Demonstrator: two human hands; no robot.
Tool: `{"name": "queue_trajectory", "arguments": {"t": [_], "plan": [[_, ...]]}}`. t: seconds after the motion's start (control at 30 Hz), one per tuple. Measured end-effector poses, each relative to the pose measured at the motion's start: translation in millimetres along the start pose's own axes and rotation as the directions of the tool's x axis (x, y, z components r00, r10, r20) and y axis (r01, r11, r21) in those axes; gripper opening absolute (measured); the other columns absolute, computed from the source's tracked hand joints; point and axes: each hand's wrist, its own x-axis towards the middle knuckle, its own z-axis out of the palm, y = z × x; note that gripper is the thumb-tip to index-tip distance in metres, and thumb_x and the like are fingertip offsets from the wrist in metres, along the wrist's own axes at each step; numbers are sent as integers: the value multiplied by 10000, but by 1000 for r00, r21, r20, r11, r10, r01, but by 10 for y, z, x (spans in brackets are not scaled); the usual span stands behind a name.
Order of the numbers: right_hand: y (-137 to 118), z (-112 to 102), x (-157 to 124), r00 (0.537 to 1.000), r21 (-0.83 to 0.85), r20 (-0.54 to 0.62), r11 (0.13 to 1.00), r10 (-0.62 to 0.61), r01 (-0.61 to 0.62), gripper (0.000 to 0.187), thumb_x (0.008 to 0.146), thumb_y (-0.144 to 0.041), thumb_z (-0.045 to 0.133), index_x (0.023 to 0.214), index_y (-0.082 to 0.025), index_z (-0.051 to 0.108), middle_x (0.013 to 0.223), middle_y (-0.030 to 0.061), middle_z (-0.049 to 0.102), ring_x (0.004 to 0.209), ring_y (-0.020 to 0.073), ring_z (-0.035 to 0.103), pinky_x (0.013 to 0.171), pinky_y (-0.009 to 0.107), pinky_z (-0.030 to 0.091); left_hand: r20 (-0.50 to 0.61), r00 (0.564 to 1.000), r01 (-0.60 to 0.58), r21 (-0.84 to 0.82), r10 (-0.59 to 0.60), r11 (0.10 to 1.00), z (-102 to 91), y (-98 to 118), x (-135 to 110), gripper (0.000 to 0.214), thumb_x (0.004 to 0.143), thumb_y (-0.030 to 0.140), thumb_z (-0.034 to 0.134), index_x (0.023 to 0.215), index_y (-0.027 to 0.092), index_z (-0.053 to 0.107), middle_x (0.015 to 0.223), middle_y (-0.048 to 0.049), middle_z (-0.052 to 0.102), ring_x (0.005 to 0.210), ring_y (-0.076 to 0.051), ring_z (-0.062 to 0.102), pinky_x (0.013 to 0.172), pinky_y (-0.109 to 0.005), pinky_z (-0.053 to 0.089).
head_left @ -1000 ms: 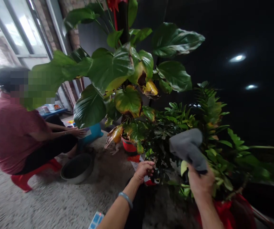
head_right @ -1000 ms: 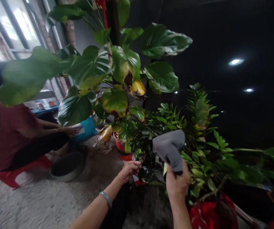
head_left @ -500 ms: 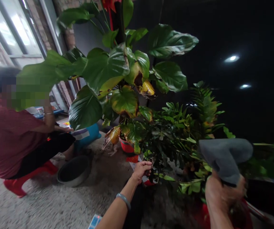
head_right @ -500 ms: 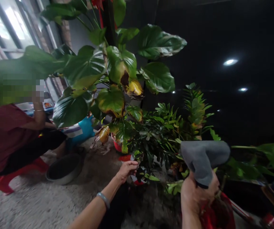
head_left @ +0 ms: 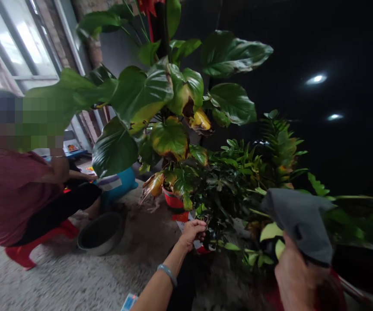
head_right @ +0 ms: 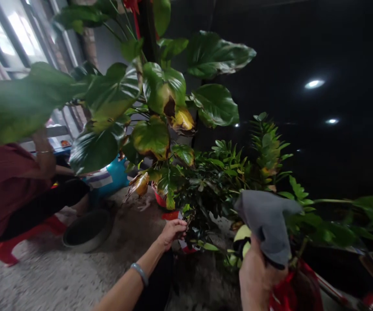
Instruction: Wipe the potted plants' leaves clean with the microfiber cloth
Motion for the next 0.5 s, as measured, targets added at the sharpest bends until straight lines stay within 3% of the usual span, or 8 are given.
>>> {"name": "queue_trajectory", "arguments": {"t": [0.07,0.17,0.27,0.37,0.5], "plan": [[-120,129,66,998,-42,-37,998,52,-54,419,528,-487,635,829,-202,576,1070,204,652,1018,352,583,860,455,454,9,1000,-5,0,5,1000,1,-18,13,182,481,177,703,630,153,601,537,35,610,451,-88,506,472,-221,363],[-22,253,-193,969,-81,177,984,171,-158,361,413,-441,649,685,-222,557,844,184,692,866,356,629,733,443,506,25,1000,-15,-8,15,1000,-4,-65,51,194,471,201,701,634,153,606,530,35,603,449,-93,505,473,-227,360],[157,216,-594,924,-91,314,976,218,-200,312,381,-409,653,616,-224,563,681,131,683,751,329,641,664,417,522,35,999,-34,-2,34,999,-26,-109,99,196,466,239,716,582,151,584,494,42,563,454,-94,494,488,-232,364],[102,145,-695,914,-23,379,989,146,-149,335,479,-435,658,715,-202,613,748,103,702,815,294,644,700,380,521,38,998,-49,20,48,999,-49,-122,123,202,476,260,721,569,151,579,467,46,529,455,-93,481,495,-233,363],[-191,284,-314,965,51,260,998,-41,29,404,590,-468,654,863,-170,647,940,126,704,974,307,615,788,379,498,52,998,-31,19,30,999,-53,-109,116,224,463,233,724,630,155,598,500,32,560,471,-108,506,489,-236,365]]}}
